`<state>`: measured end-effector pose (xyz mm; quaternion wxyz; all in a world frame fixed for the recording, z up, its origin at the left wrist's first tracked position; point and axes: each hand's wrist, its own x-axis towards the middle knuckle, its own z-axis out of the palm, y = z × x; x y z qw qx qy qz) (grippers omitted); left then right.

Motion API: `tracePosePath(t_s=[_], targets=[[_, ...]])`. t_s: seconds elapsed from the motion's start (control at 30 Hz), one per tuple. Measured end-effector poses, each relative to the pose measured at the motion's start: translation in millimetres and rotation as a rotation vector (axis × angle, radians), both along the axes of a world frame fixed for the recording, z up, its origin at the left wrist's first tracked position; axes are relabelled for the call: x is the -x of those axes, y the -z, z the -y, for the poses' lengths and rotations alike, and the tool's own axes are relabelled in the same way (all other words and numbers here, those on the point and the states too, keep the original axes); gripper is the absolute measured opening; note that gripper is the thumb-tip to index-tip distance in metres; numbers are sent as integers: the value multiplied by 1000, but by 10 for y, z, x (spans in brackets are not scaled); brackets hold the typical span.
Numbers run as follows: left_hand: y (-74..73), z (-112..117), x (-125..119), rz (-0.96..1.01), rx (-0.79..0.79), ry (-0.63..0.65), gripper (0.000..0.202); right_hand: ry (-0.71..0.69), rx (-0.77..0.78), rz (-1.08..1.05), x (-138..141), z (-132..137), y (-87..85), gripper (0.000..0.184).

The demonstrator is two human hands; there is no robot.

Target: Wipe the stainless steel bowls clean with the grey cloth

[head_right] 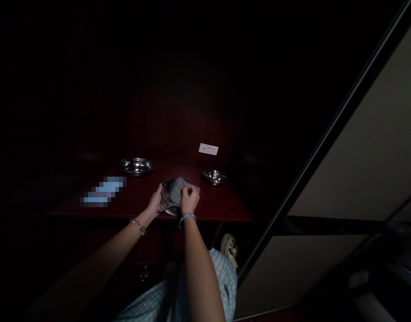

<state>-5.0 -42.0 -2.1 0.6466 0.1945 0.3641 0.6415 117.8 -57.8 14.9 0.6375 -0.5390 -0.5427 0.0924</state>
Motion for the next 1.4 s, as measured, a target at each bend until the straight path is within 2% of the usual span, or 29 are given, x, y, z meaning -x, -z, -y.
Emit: tracePosePath(t_s=[0.2, 0.37, 0.53, 0.7, 1.1, 1.4], targets=[[-17, 19, -5, 39, 4, 1, 34, -16, 12, -5, 0, 23, -22, 27], [23, -7, -6, 62, -4, 10, 34, -21, 20, -15, 1, 25, -25, 25], [59, -37, -8, 62, -8, 7, 39, -50, 6, -55, -6, 3, -26, 33], [32, -34, 0, 55, 14, 17, 36, -92, 6, -104, -8, -32, -11, 38], [64, -95, 1, 113, -3, 36, 33, -147, 7, -81, 3, -39, -4, 45], [44, -69, 1, 67, 0, 16, 33, -97, -5, -54, -8, -86, 48, 29]])
